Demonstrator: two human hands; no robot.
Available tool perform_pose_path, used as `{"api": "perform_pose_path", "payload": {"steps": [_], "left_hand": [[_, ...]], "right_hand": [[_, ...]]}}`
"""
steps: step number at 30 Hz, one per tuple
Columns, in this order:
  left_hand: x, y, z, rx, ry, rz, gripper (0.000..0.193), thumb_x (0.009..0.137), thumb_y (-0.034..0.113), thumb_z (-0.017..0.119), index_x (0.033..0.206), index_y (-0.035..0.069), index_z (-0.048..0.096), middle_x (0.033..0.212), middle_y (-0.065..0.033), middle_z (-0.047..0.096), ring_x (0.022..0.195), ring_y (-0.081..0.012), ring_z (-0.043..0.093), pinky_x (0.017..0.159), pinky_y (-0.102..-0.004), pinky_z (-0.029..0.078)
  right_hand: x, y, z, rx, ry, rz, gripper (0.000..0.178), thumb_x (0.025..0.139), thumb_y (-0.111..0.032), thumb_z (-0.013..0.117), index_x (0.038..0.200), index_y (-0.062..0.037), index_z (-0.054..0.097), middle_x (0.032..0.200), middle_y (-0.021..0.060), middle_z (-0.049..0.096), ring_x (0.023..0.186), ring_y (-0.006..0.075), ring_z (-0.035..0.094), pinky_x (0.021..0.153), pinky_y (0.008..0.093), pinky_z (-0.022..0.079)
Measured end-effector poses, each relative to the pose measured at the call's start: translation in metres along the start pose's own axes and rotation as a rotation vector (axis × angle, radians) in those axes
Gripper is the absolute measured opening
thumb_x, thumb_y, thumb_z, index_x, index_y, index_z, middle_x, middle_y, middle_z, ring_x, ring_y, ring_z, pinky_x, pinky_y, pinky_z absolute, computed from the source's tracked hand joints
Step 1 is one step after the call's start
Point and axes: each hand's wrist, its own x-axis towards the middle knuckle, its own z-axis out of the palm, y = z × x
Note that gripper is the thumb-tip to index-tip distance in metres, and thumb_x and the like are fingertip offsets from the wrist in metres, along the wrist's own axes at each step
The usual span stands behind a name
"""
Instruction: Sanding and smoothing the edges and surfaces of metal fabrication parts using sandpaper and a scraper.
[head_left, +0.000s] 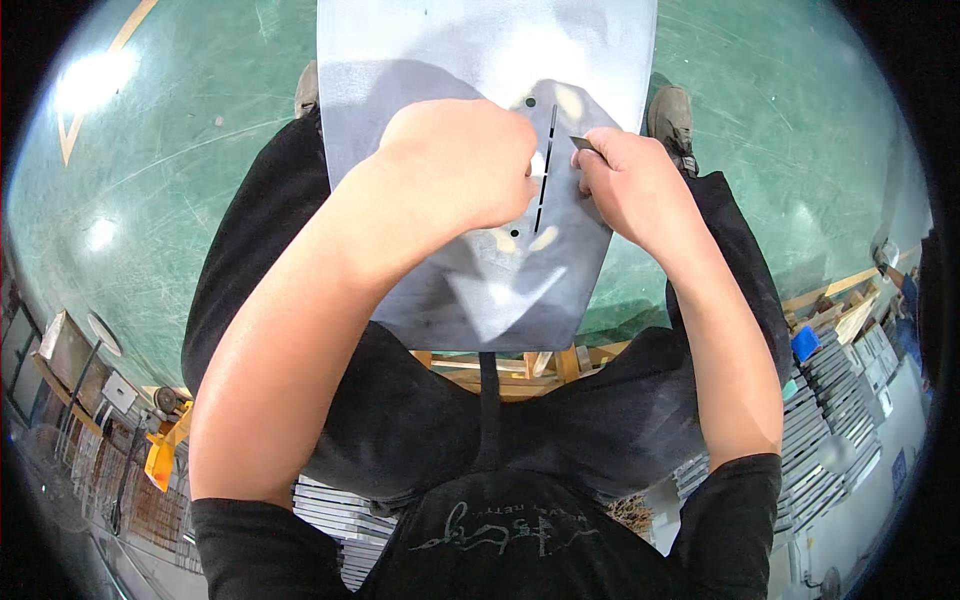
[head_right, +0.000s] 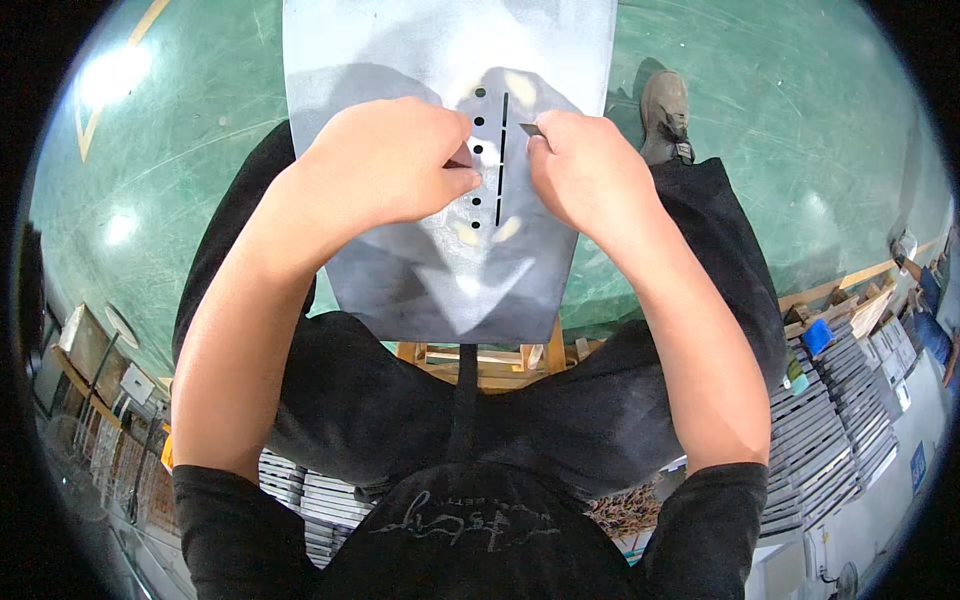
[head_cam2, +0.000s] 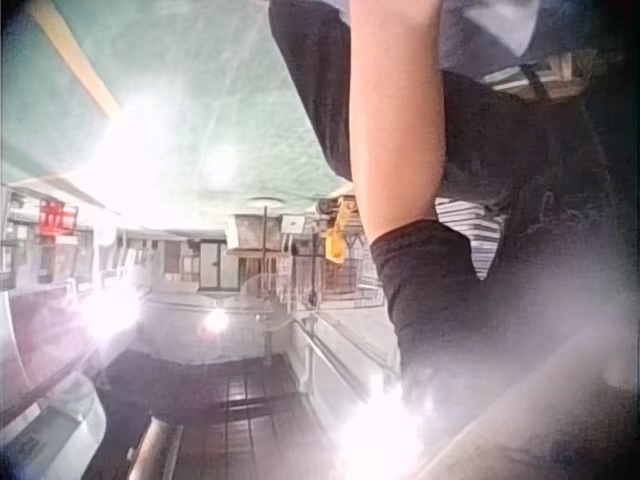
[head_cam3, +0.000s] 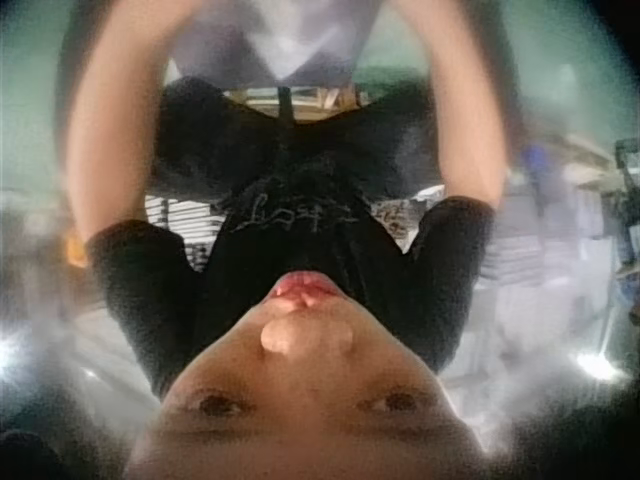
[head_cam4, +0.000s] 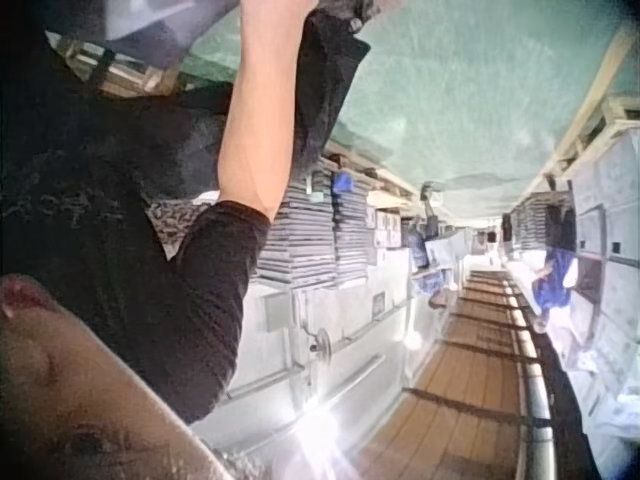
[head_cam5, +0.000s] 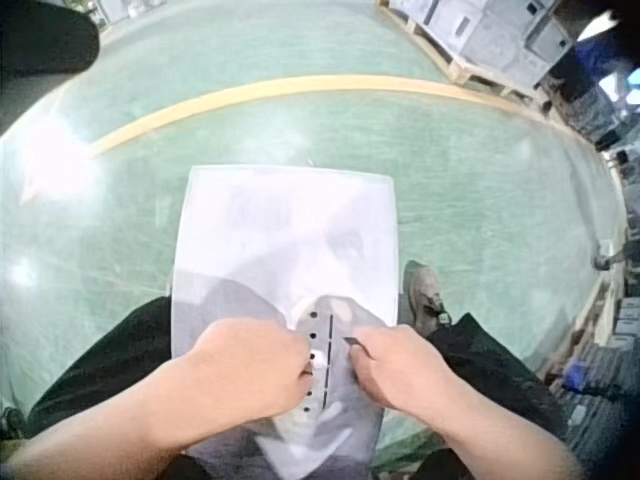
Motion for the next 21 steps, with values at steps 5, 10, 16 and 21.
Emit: {"api": "perform_pose_path", "payload": {"steps": [5,10,16,21], "left_hand": [[-0.003,-0.005,-0.001,0.000,-0.110,-0.044,0.023,0.089,0.020,0.058,0.092,0.000,0.069,0.086,-0.0222,0.070,0.087,-0.0417,0.068,0.078,-0.0513,0.053],[-0.007,-0.013,-0.006,0.054,0.023,0.016,0.018,0.089,0.016,0.058,0.093,0.001,0.067,0.083,-0.0219,0.069,0.085,-0.0429,0.067,0.075,-0.0530,0.052],[-0.018,-0.023,-0.009,0.159,0.125,-0.004,0.015,0.089,0.014,0.057,0.092,0.001,0.065,0.082,-0.0214,0.068,0.085,-0.0436,0.066,0.074,-0.0541,0.051],[-0.023,-0.030,-0.006,0.191,0.037,-0.134,0.017,0.089,0.013,0.053,0.092,0.000,0.063,0.086,-0.0217,0.069,0.086,-0.0437,0.066,0.075,-0.0547,0.051]], "right_hand": [[0.005,-0.002,0.005,-0.003,0.018,0.006,0.028,0.094,-0.022,0.051,0.094,0.0018,0.067,0.092,0.0279,0.068,0.092,0.0472,0.065,0.084,0.0524,0.052],[0.007,-0.003,0.010,0.019,0.018,-0.021,0.028,0.094,-0.022,0.051,0.093,0.0015,0.067,0.091,0.0266,0.068,0.091,0.0469,0.066,0.082,0.0524,0.053],[0.013,-0.014,0.005,-0.139,0.098,-0.142,0.030,0.093,-0.022,0.052,0.090,0.0011,0.069,0.089,0.0270,0.068,0.089,0.0453,0.067,0.081,0.0521,0.055],[0.025,-0.028,0.002,-0.216,0.286,-0.209,0.035,0.093,-0.026,0.052,0.087,0.0015,0.072,0.091,0.0242,0.071,0.089,0.0434,0.069,0.083,0.0516,0.056]]}}
